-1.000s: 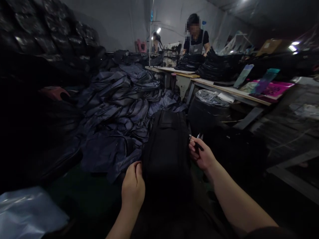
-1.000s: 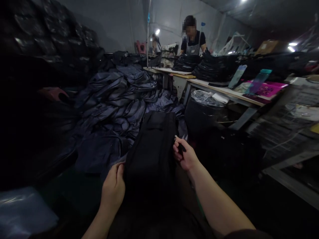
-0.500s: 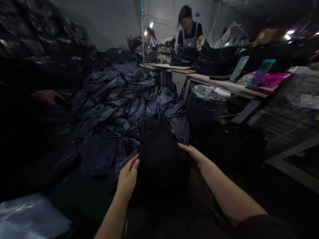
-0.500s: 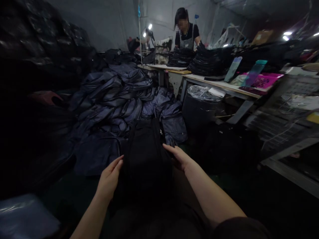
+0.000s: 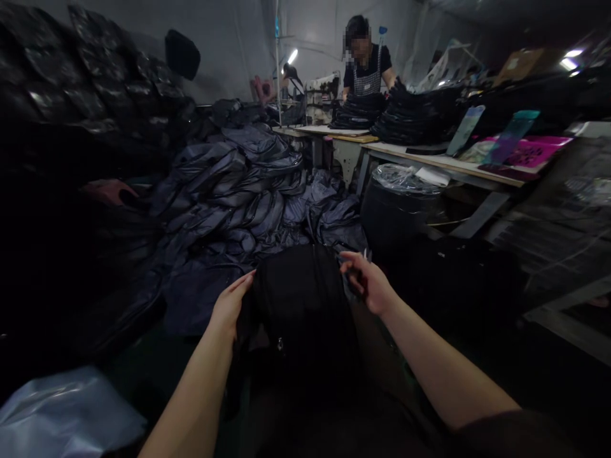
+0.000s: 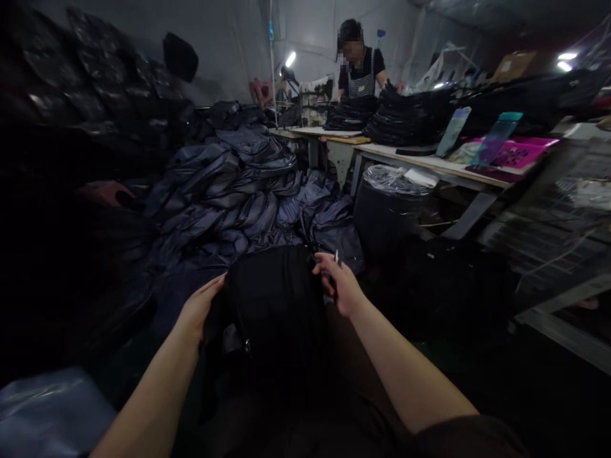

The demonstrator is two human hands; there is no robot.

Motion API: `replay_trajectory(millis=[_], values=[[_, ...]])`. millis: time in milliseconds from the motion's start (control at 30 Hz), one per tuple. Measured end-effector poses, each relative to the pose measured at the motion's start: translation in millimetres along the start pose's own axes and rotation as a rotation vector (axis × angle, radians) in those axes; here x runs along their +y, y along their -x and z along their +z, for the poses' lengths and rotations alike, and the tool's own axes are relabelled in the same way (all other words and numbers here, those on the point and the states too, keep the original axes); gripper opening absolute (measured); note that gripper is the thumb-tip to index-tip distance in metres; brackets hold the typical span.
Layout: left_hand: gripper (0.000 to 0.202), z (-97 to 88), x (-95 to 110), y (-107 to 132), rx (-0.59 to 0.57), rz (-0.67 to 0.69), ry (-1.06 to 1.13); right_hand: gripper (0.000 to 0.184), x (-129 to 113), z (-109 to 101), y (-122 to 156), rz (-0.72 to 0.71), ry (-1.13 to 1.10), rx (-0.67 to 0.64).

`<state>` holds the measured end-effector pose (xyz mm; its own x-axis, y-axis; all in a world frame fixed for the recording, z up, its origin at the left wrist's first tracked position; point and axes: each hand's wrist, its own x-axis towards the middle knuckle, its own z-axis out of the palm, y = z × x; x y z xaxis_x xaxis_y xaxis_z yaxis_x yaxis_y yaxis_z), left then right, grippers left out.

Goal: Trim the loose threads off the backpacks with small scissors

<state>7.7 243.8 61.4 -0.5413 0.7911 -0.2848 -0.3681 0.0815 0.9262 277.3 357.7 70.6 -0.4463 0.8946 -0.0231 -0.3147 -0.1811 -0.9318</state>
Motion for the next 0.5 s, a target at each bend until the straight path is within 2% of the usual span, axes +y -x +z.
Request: replay_trajectory(millis=[100,167,233,333,500], values=[[0.028,4.4,3,-14,-0.002,-0.015,0.001,0.048,12,9,12,-0.18,0.373,0.024],[0.027,8.4,6,-22,-0.004,-0.029,-0.01,0.046,20,13,10,-0.217,0.477,0.01],[0.026,12.6,9,-28,-0.011,-0.044,-0.033,0.039,26,15,2,-0.205,0.441,0.001],[0.025,17.2,16,-31,-0.032,-0.056,-0.087,0.034,28,17,-11,-0.148,0.25,0.048],[0.026,17.1,40,-24,-0.059,-0.03,-0.249,0.033,5,19,-9,-0.063,0.066,0.15]])
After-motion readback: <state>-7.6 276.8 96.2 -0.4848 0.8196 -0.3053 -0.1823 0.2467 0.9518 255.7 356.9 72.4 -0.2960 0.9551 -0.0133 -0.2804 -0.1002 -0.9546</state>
